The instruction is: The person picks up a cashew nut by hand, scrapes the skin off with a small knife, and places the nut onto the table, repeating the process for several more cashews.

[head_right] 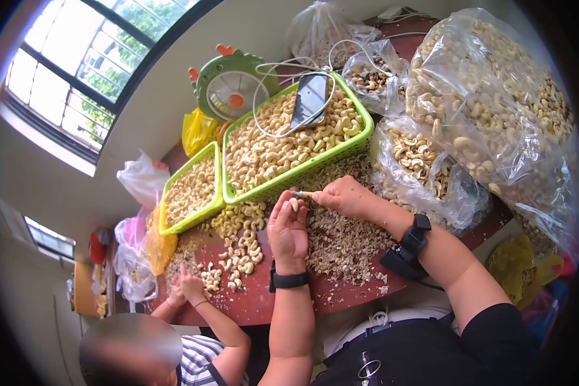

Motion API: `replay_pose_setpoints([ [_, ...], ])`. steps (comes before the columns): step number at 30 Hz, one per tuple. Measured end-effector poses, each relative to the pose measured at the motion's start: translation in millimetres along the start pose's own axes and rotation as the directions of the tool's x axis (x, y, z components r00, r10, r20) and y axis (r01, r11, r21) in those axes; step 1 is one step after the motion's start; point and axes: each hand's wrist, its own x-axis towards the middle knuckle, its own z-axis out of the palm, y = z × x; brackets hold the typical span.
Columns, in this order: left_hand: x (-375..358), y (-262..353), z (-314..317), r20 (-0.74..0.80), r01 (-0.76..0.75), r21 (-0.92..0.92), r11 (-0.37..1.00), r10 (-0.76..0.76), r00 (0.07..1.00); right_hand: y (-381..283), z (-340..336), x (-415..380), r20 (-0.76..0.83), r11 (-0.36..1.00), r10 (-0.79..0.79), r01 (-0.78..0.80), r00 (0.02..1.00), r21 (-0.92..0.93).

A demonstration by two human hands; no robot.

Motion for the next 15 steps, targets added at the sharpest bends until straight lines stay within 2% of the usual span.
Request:
replay_pose_setpoints([
  [4,0.5,-1.1,-3.4,0.021,-0.020,-0.009,1.000,0.020,1.000,0.3,-0.8,-0.2,0.021,1.000,-0.021,0.021,1.000,-0.023],
  [6,1.5,-1.7,-5.3,-0.033,-0.038,0.010,0.999,0.038,0.999,-2.0,-1.2,-1.4,0.024,1.000,0.002,-0.002,1.000,-0.016],
  [15,-3.8,5.8,0.0,-0.045,-0.004,0.008,1.000,0.004,0.999,-5.9,1.3,-3.1,0.008,1.000,0.005,-0.005,1.000,0.000],
])
